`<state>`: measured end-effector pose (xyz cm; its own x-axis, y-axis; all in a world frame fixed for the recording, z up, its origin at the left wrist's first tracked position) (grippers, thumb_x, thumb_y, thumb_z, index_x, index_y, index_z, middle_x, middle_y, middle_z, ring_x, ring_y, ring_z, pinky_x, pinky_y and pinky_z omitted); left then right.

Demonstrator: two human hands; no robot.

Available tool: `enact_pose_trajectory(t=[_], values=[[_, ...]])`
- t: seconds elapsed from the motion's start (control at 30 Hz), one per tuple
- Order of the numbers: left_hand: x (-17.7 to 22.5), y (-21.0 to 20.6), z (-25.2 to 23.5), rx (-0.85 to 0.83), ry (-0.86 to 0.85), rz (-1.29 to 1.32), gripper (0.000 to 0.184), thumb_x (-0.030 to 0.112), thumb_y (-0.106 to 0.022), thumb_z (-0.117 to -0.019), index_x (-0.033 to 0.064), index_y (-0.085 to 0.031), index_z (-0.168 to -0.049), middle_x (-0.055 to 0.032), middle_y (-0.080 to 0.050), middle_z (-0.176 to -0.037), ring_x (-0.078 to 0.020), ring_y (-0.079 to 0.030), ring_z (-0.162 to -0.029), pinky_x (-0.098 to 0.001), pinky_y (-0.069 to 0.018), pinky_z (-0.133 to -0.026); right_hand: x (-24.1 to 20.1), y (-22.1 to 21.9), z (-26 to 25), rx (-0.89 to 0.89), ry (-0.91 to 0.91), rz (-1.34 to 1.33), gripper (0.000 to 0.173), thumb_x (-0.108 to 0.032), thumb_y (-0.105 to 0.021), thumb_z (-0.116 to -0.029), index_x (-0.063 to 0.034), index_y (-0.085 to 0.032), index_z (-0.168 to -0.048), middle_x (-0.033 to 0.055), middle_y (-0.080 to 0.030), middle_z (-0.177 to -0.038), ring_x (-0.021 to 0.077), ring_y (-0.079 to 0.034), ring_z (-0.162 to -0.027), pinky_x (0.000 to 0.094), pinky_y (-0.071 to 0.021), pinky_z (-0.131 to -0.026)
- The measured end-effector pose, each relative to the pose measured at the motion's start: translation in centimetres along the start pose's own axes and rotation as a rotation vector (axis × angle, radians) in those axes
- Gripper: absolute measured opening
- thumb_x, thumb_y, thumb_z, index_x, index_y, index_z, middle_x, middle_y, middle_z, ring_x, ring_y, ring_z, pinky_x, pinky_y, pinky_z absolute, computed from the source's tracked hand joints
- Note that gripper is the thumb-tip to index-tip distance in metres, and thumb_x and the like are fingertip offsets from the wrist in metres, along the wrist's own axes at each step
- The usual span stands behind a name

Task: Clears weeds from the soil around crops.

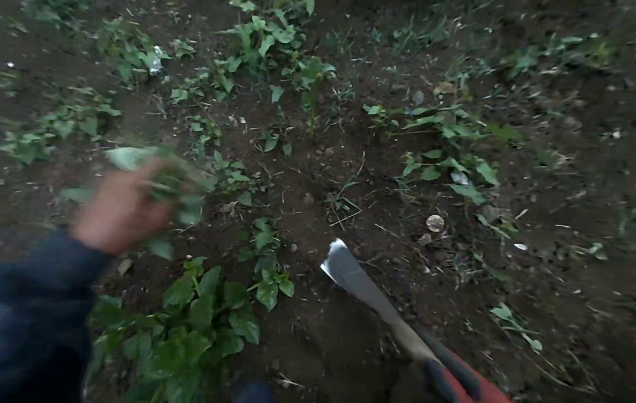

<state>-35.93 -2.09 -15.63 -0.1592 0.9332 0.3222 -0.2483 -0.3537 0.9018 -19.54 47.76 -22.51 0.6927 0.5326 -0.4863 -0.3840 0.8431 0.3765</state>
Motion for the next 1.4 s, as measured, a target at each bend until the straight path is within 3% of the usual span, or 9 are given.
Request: enact_pose_trajectory(t=[0.07, 0.2, 0.4, 0.67, 0.83, 1.07, 1.17, 1.3, 1.4], values=[[5.4, -6.7, -0.4, -0.321, -0.129, -0.139, 0.048, 0.013, -0.076, -0.0864, 0.0188, -0.067, -0.133, -0.0151, -0.072, -0.117, -0.0411, -0.071, -0.095, -0.0660, -0.0557, -0.078, -3.8, -5.8, -6.0, 0.014, 0.159, 0.116, 0.042, -0.027, -0.056, -0.1038, -0.0167, -0.060, -0.145, 0.0123, -0.072, -0.122, 0.0250, -0.072, -0.101, 0.0516, -0.0574, -0.090], [9.2, -18.4, -2.0, -0.777, -0.115, -0.371, 0.064, 0.000, -0.055, -0.1006, 0.0166, -0.038, -0.160, -0.0160, -0.003, -0.174, -0.0505, -0.066, -0.105, -0.0642, -0.0547, -0.084, -5.2, -7.1, -4.0, 0.086, 0.210, 0.133, 0.042, -0.019, -0.058, -0.1026, -0.0077, -0.060, -0.143, 0.0187, -0.070, -0.126, 0.0308, -0.071, -0.108, 0.0532, -0.0544, -0.097], [4.7, -19.1, -3.8, -0.579, -0.063, -0.390, 0.050, 0.004, -0.056, -0.1019, 0.0193, -0.047, -0.148, -0.0243, -0.070, -0.110, -0.0468, -0.070, -0.098, -0.0622, -0.0549, -0.081, -3.5, -8.7, -4.4, -0.046, 0.099, 0.024, 0.043, -0.029, -0.057, -0.1038, -0.0164, -0.060, -0.145, 0.0116, -0.072, -0.120, 0.0208, -0.072, -0.093, 0.0458, -0.0588, -0.084], [-3.2, -8.2, -2.7, -0.303, 0.068, -0.367, 0.044, 0.011, -0.073, -0.0890, 0.0170, -0.059, -0.131, -0.0205, -0.072, -0.099, -0.0461, -0.070, -0.084, -0.0662, -0.0543, -0.067, -5.7, -6.9, -3.0, 0.111, 0.267, 0.043, 0.043, -0.018, -0.055, -0.1032, -0.0044, -0.057, -0.144, 0.0161, -0.072, -0.110, 0.0197, -0.071, -0.080, 0.0424, -0.0616, -0.072], [0.7, -14.9, -7.0, -0.402, 0.052, -0.359, 0.057, 0.005, -0.060, -0.0994, 0.0219, -0.050, -0.153, -0.0176, -0.020, -0.171, -0.0490, -0.070, -0.094, -0.0636, -0.0566, -0.077, -15.6, -14.0, -14.0, 0.099, 0.310, 0.126, 0.042, -0.028, -0.054, -0.1056, -0.0136, -0.058, -0.145, 0.0169, -0.071, -0.122, 0.0303, -0.070, -0.106, 0.0542, -0.0538, -0.095], [-4.7, -16.2, -7.9, -0.466, 0.159, -0.250, 0.050, 0.012, -0.064, -0.0964, 0.0088, -0.047, -0.143, -0.0257, -0.070, -0.109, -0.0484, -0.069, -0.102, -0.0662, -0.0535, -0.084, -10.4, -11.5, -6.9, 0.001, 0.278, 0.206, 0.042, -0.022, -0.057, -0.1032, -0.0104, -0.060, -0.144, 0.0159, -0.071, -0.124, 0.0264, -0.072, -0.102, 0.0507, -0.0574, -0.091], [-5.1, -15.4, -7.5, -0.503, 0.087, -0.274, 0.039, 0.012, -0.063, -0.0962, 0.0118, -0.055, -0.135, -0.0220, -0.071, -0.107, -0.0458, -0.069, -0.102, -0.0653, -0.0532, -0.084, -13.3, -17.2, -10.9, 0.008, 0.321, 0.201, 0.042, -0.027, -0.055, -0.1042, -0.0166, -0.060, -0.144, 0.0131, -0.073, -0.114, 0.0260, -0.072, -0.090, 0.0517, -0.0592, -0.082], [-14.3, -9.0, -2.4, -0.389, 0.256, -0.289, 0.045, 0.009, -0.069, -0.0943, 0.0104, -0.057, -0.138, -0.0293, -0.070, -0.109, -0.0537, -0.067, -0.102, -0.0725, -0.0517, -0.082, -13.1, -12.6, -4.3, 0.104, 0.653, 0.361, 0.038, -0.006, -0.066, -0.0929, 0.0087, -0.066, -0.128, 0.0253, -0.073, -0.114, 0.0364, -0.074, -0.101, 0.0528, -0.0582, -0.093], [-21.3, -2.8, 2.2, -0.198, 0.514, -0.221, 0.066, 0.008, -0.081, -0.0847, 0.0038, -0.049, -0.143, -0.0375, -0.066, -0.108, -0.0605, -0.065, -0.101, -0.0771, -0.0492, -0.081, -11.3, -9.9, -3.3, -0.060, 0.320, 0.135, 0.043, -0.016, -0.054, -0.1046, 0.0032, -0.054, -0.143, 0.0148, -0.072, -0.108, 0.0167, -0.071, -0.084, 0.0355, -0.0614, -0.077]])
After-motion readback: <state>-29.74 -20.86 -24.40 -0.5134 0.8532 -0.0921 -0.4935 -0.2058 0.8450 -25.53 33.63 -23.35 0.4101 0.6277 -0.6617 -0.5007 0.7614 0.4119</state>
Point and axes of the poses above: each hand's wrist, its own z-axis away from the middle knuckle, its own y-axis out of the back of the hand, x = y × z, the point moved 6 cm from there along -z, towards the middle knuckle
